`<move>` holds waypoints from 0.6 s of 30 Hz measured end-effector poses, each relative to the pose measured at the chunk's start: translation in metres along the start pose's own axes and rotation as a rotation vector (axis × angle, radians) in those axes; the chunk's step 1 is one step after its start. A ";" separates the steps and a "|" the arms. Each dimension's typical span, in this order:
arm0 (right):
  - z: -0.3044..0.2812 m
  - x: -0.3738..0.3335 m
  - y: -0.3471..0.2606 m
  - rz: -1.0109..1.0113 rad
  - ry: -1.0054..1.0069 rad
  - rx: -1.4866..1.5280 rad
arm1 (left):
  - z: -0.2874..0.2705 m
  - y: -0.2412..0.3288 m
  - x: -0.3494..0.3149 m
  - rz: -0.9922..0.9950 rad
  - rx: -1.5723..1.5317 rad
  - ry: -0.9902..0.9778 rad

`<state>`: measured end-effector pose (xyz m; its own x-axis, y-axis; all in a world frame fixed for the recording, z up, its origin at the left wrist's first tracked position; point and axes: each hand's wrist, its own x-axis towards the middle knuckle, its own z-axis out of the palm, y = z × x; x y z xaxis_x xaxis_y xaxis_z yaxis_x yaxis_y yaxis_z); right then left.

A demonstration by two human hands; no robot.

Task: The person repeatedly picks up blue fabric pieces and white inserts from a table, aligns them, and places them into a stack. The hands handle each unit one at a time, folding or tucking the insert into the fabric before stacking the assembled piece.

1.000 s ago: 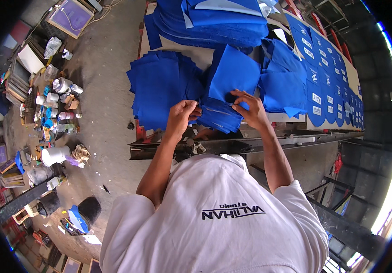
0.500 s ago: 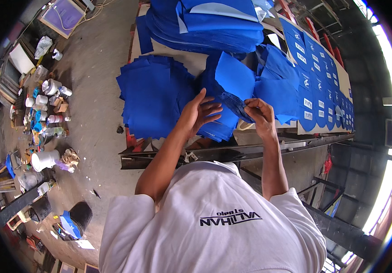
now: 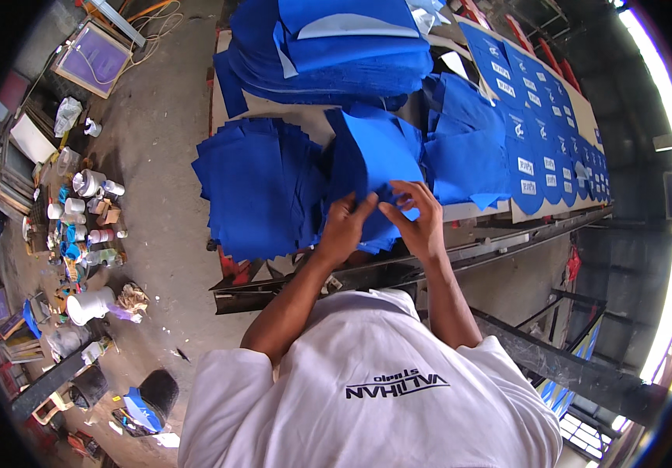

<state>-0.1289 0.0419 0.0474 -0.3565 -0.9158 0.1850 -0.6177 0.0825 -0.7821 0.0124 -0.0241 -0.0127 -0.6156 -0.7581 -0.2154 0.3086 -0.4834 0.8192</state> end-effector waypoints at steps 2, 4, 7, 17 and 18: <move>0.012 -0.008 0.003 0.022 -0.059 -0.033 | -0.008 0.005 -0.005 -0.201 -0.239 0.131; 0.023 -0.012 0.004 0.027 -0.115 -0.075 | -0.036 -0.018 -0.003 -0.257 -0.148 0.163; 0.027 -0.010 -0.001 0.046 -0.101 -0.113 | -0.041 -0.014 -0.012 -0.277 -0.189 0.161; 0.025 0.005 -0.002 0.014 -0.125 -0.178 | -0.046 -0.010 0.001 -0.028 0.287 0.037; 0.025 0.006 0.001 0.008 -0.124 -0.172 | -0.048 -0.009 0.000 -0.047 0.323 0.026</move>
<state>-0.1138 0.0263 0.0328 -0.2791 -0.9554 0.0962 -0.7297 0.1459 -0.6680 0.0448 -0.0410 -0.0456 -0.6041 -0.7507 -0.2674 0.0311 -0.3575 0.9334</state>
